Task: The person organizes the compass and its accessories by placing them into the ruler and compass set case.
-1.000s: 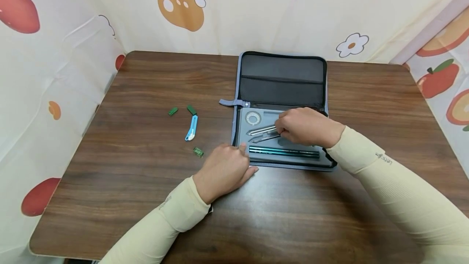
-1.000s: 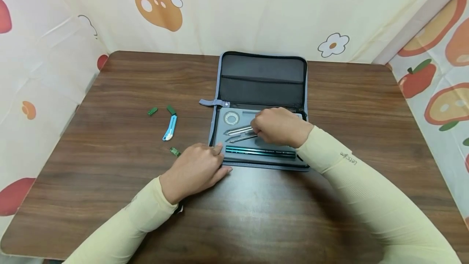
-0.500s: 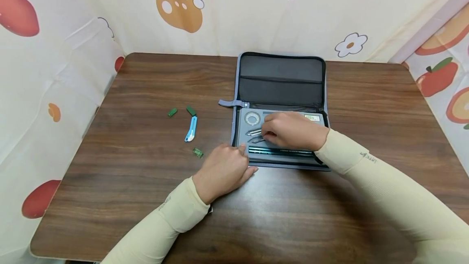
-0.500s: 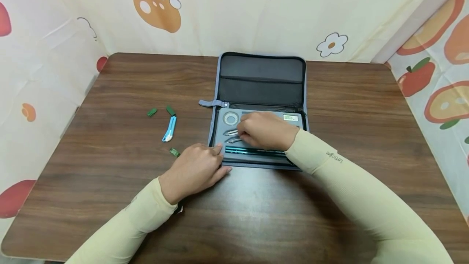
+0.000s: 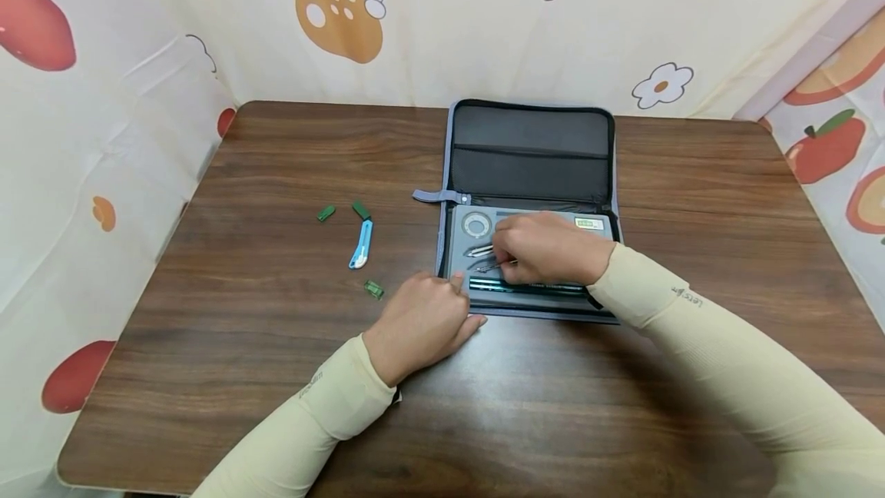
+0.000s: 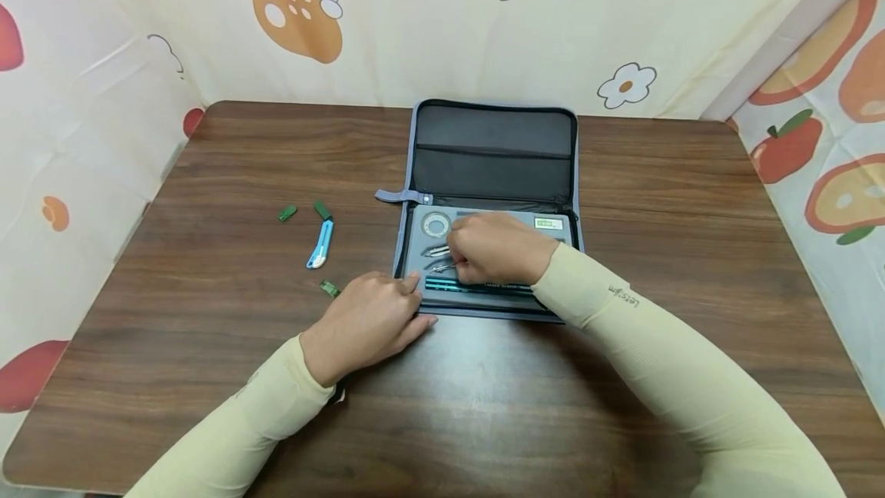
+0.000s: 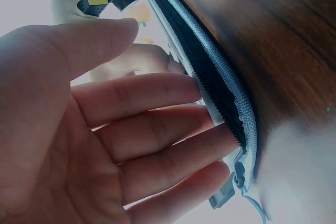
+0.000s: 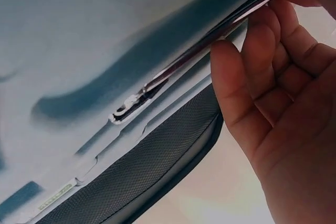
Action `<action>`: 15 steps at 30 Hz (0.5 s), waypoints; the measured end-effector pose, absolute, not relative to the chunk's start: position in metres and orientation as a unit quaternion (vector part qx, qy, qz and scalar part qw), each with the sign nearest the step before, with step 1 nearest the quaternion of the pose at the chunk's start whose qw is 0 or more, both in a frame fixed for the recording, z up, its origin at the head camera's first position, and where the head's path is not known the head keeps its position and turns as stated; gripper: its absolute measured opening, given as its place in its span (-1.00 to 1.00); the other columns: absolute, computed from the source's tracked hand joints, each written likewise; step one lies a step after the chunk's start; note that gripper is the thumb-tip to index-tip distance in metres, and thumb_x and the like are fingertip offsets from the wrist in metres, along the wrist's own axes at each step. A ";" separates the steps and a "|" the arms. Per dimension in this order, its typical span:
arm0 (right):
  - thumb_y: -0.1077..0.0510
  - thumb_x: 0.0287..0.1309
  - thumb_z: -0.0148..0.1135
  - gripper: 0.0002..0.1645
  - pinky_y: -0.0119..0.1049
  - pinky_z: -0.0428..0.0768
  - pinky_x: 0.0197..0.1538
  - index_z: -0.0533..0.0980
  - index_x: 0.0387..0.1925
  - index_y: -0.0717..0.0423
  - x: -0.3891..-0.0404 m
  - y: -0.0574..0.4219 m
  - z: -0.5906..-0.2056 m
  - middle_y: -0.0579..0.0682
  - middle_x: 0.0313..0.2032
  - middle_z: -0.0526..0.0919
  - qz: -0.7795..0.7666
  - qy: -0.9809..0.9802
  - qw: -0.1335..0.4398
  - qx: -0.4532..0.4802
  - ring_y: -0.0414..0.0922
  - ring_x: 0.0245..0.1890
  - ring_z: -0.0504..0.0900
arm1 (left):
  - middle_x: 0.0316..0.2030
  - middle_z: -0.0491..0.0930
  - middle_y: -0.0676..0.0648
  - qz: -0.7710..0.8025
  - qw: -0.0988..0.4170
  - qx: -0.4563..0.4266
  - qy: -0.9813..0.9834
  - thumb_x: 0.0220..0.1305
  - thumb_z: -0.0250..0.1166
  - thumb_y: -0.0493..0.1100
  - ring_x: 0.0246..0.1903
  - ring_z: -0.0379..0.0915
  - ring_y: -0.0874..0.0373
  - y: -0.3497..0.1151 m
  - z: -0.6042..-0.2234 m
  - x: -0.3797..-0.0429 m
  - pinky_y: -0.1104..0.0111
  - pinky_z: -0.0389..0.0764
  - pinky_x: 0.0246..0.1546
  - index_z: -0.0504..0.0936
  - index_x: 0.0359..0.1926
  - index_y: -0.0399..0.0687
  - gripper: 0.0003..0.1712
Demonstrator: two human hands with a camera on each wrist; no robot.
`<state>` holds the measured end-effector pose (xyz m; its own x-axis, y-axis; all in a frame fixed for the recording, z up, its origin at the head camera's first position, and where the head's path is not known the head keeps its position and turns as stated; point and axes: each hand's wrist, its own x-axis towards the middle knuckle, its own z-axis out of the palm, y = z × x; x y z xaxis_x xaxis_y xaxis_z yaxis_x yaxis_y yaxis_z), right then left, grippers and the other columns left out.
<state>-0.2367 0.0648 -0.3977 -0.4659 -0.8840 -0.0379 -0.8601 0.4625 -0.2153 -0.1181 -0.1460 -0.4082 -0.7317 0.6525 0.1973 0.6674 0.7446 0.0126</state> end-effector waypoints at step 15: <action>0.28 0.17 0.36 -0.73 -0.30 0.50 -0.48 0.59 -0.56 -0.11 -0.239 0.063 -0.396 -0.25 -0.51 0.50 -0.082 0.853 0.066 -0.512 -0.30 -0.54 0.44 | -0.07 0.72 -0.19 -0.044 0.085 -0.354 -0.930 0.39 0.25 0.13 -0.43 0.68 0.08 -0.146 -0.409 -0.119 0.21 0.62 -0.41 0.78 -0.50 -0.06 -0.54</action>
